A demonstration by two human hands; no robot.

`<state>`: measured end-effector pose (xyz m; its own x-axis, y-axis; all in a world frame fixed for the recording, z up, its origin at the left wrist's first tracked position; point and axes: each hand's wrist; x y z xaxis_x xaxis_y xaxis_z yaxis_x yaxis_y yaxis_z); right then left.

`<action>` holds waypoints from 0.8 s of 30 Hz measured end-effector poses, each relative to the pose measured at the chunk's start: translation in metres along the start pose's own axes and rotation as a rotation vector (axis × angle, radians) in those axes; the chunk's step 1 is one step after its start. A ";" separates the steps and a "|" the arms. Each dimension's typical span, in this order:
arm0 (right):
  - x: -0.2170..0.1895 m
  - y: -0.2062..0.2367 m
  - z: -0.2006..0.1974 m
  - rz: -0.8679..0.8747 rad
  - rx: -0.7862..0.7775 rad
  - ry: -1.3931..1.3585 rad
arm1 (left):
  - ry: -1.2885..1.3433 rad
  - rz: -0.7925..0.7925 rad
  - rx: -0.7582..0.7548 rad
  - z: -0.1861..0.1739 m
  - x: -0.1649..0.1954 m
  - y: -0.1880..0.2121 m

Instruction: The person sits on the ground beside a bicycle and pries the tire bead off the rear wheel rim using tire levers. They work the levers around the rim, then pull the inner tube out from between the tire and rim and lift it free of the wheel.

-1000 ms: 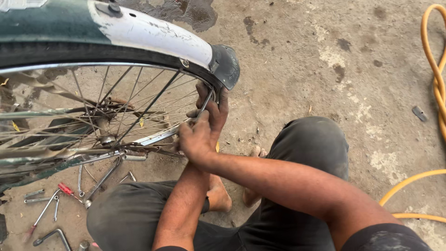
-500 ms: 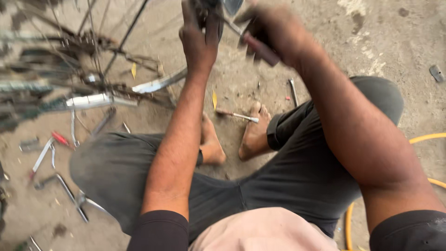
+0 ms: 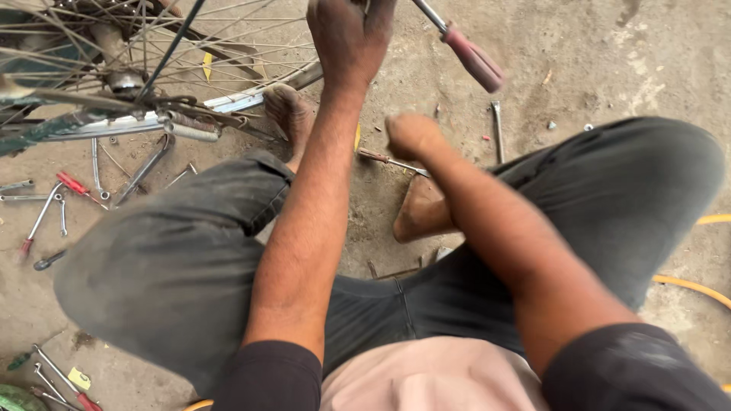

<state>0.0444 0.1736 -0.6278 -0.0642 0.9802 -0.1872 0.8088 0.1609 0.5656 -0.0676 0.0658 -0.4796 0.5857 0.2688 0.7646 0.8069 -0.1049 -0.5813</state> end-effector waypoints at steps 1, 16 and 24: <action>-0.011 -0.007 0.015 0.026 -0.030 0.004 | 0.031 -0.010 0.012 -0.001 -0.007 -0.002; -0.027 -0.041 -0.015 -0.029 0.103 -0.071 | 0.440 -0.171 -0.122 -0.033 0.003 -0.047; 0.012 -0.005 -0.090 -0.056 0.276 -0.336 | 0.458 -0.268 -0.111 -0.047 0.031 -0.041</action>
<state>-0.0130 0.1953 -0.5604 0.0447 0.8715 -0.4883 0.9383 0.1311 0.3199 -0.0790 0.0334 -0.4191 0.3114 -0.1426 0.9395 0.9213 -0.1969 -0.3352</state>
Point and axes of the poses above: each hand's wrist, its own y-axis away from the middle knuckle, its own z-axis out of the palm, x = y × z, and after that the axes turned 6 degrees about y, right-handed
